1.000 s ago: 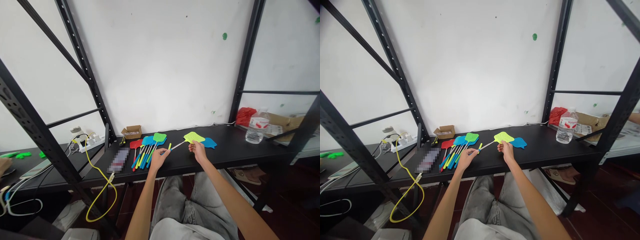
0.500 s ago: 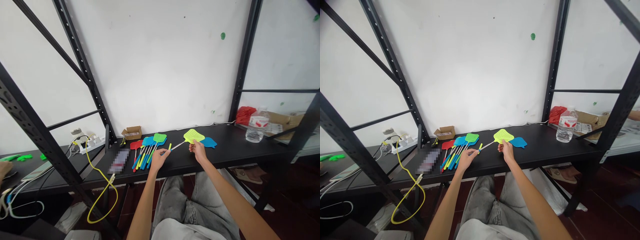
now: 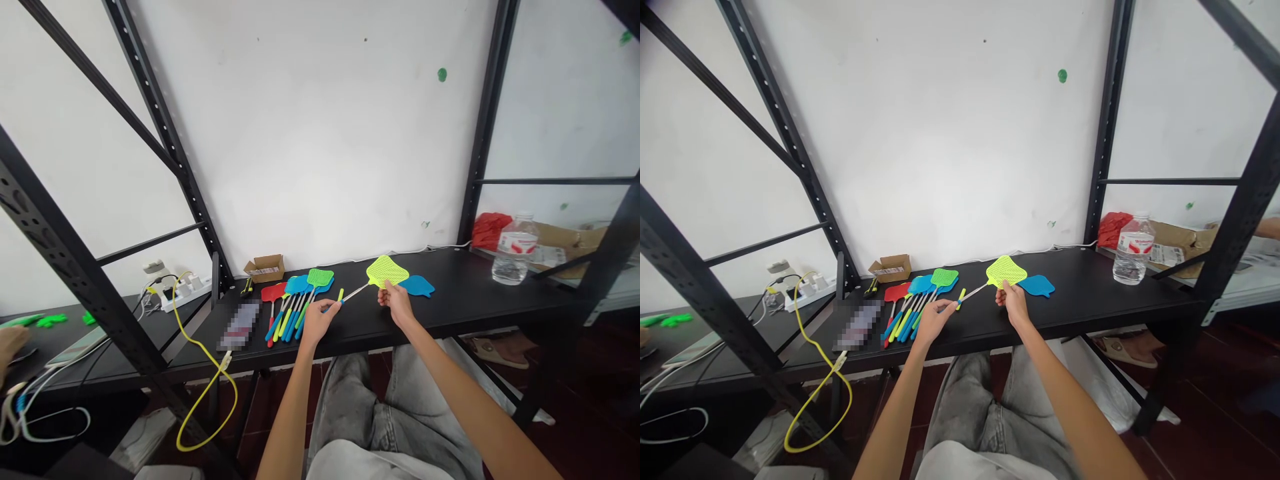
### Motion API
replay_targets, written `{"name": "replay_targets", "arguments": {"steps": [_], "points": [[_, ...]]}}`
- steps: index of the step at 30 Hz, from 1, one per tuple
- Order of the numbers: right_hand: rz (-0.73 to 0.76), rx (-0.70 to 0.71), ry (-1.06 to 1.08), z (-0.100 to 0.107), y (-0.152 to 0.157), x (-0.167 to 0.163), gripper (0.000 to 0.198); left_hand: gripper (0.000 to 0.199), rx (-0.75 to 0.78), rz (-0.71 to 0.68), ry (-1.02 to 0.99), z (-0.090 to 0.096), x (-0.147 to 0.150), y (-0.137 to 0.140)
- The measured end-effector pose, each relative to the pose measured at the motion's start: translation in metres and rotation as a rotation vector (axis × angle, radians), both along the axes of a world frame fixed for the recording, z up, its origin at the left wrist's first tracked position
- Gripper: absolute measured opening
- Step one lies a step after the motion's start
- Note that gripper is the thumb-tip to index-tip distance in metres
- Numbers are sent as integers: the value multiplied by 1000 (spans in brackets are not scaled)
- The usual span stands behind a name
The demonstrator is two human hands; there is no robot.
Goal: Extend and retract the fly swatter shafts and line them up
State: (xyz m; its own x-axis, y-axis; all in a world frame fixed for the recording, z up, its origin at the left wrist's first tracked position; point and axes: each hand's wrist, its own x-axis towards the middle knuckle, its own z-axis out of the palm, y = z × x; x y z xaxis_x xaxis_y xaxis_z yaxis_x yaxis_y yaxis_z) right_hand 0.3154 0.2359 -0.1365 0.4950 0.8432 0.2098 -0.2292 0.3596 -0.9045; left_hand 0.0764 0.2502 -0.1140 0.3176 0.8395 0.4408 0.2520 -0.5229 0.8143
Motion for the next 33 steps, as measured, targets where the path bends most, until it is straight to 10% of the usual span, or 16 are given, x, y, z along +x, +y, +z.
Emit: {"name": "replay_targets", "arguments": {"steps": [33], "points": [[66,40,63,7,-6,-4,45,31,-14,-41,-106,-5,2,4]]}}
